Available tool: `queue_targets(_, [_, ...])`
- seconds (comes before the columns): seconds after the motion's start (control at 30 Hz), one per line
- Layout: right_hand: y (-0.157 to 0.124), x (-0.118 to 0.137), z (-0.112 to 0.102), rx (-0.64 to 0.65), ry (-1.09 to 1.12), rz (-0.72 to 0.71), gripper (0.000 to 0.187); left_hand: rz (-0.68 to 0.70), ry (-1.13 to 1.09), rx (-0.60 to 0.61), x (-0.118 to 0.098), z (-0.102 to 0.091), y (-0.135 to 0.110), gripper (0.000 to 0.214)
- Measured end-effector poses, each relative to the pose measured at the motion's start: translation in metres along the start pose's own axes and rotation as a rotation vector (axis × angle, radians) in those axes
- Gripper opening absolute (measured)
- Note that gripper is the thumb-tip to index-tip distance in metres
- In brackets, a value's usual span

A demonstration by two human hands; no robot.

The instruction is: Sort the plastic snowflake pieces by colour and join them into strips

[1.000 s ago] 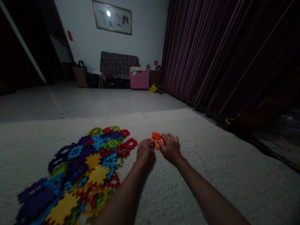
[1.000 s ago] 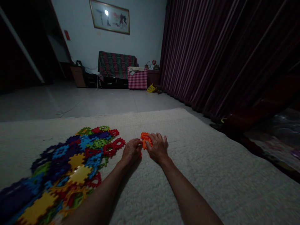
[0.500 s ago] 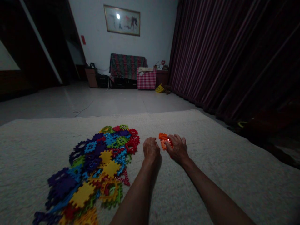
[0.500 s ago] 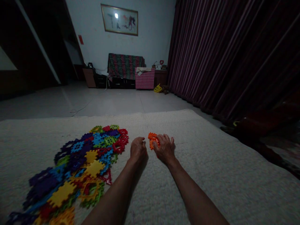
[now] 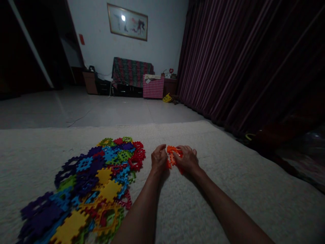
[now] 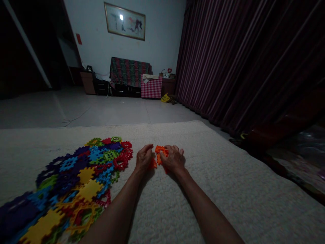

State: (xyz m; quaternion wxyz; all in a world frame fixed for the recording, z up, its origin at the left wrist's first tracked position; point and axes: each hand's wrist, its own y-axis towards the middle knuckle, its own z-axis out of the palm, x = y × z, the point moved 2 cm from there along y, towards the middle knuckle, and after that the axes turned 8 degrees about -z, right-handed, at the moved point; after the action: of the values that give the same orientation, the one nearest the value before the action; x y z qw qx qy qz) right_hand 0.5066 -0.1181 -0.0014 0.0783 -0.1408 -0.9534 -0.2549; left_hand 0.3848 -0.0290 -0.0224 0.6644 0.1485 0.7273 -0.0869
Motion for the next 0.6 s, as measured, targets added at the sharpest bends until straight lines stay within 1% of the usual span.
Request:
queue_targets(0.1, [0.008, -0.003, 0.002, 0.091, -0.008, 0.007, 0.022, -0.014, -0.085, 0.005, 0.001, 0.000, 0.001, 0.036])
queue_targets(0.17, [0.014, -0.009, 0.005, 0.094, 0.033, -0.007, 0.021, -0.022, -0.077, -0.001, 0.001, 0.001, 0.001, 0.036])
queue_targets(0.27, [0.025, -0.027, 0.009, 0.025, 0.153, -0.030, 0.020, -0.029, -0.034, -0.025, 0.001, 0.000, 0.000, 0.035])
queue_targets(0.33, [0.032, -0.046, 0.012, -0.049, 0.198, 0.017, 0.024, -0.021, -0.014, -0.049, 0.002, 0.000, 0.000, 0.034])
queue_targets(0.4, [0.037, -0.068, 0.014, -0.102, 0.177, 0.088, 0.025, -0.014, -0.002, -0.064, 0.003, 0.000, 0.000, 0.034])
queue_targets(0.47, [0.039, -0.087, 0.017, -0.117, 0.160, 0.123, 0.025, -0.010, 0.009, -0.068, 0.004, 0.001, 0.001, 0.033])
queue_targets(0.53, [0.038, -0.100, 0.021, -0.122, 0.147, 0.128, 0.026, -0.008, 0.006, -0.064, 0.005, 0.001, 0.001, 0.033])
queue_targets(0.6, [0.036, -0.108, 0.025, -0.138, 0.130, 0.128, 0.030, -0.017, -0.006, -0.063, 0.005, 0.001, 0.002, 0.033])
